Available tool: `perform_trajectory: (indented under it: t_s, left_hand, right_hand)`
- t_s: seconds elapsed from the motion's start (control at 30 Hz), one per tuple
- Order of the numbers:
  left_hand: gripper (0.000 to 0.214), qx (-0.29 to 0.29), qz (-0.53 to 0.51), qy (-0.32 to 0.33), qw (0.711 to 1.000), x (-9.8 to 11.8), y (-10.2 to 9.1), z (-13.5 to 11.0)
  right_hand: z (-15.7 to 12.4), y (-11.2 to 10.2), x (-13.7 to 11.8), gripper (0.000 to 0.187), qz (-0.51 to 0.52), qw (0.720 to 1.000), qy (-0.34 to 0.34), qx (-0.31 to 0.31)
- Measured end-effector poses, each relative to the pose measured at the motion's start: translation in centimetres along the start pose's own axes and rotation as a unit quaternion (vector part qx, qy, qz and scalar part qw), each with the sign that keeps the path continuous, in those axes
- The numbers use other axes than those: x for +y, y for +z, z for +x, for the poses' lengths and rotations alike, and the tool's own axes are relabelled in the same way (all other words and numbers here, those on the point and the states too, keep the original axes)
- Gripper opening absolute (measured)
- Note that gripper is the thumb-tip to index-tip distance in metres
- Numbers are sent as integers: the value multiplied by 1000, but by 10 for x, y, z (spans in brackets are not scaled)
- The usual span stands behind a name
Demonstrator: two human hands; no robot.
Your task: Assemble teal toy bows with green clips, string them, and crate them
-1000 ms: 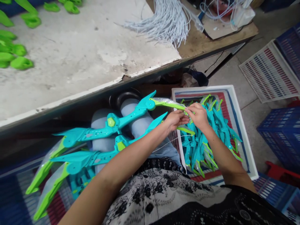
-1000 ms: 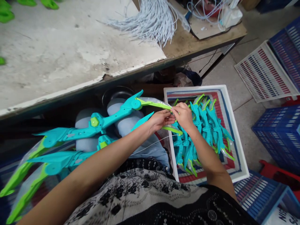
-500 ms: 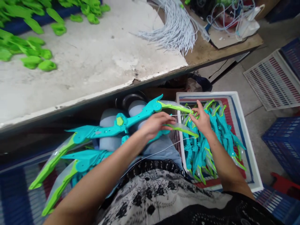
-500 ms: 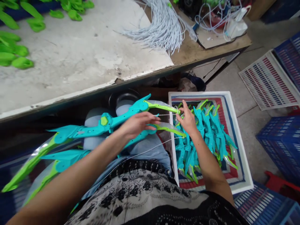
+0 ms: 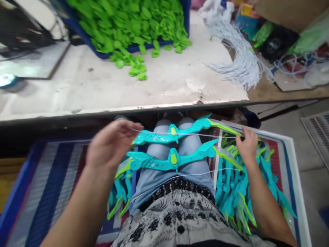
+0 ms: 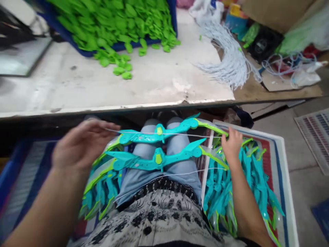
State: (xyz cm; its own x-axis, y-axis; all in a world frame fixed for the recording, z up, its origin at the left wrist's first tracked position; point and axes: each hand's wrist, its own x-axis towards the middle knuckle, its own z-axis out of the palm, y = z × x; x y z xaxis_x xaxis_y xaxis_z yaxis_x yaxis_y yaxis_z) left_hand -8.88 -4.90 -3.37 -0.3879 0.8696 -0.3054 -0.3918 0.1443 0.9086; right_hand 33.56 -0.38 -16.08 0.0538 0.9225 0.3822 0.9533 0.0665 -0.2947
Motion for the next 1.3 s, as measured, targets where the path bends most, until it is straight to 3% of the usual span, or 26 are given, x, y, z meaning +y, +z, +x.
perform_trajectory:
  t_s: [0.07,0.1,0.23,0.3,0.4,0.5,0.57,0.7,0.8,0.9,1.03,1.3]
  left_hand:
    - [2,-15,11,-35,999,-18,0,-4]
    - [9,-23,8,-42,999,-26,1,-5]
    - [31,-60,-34,-68,995,-50,4,-8]
    - [29,-82,-52,-89,991,-54,3,-9]
    - [15,-116,-53,-101,987,-55,-1,-13]
    - [12,-119,-72,-93,986,-51,-7,-18]
    - [16,-84,-108,-72,988,-48,-12,-20]
    - [26,50,-152,8,987,-45,-32,-11]
    - [27,184,-118,79,973,-44,-57,7]
    - [26,263,-57,125,955,-40,-81,32]
    - [23,300,15,159,941,-36,-97,61]
    - [19,315,87,233,916,-49,-99,84]
  right_hand:
    - [10,5,-43,34,25,994,-101,11]
    - [13,10,-70,32,54,984,-171,-6]
    - [11,49,-182,37,102,878,-440,-157]
    - [6,70,-222,38,62,840,-490,-223]
    - [6,88,-253,38,10,820,-497,-283]
    - [23,87,-258,45,-23,827,-463,-319]
    - [40,85,-254,49,-31,831,-432,-349]
    - [69,91,-237,45,17,836,-383,-394]
    - [77,100,-228,40,88,828,-359,-423]
    - [77,102,-226,38,121,818,-348,-442]
    - [76,99,-229,37,130,815,-340,-451]
    - [78,102,-229,38,126,818,-329,-456]
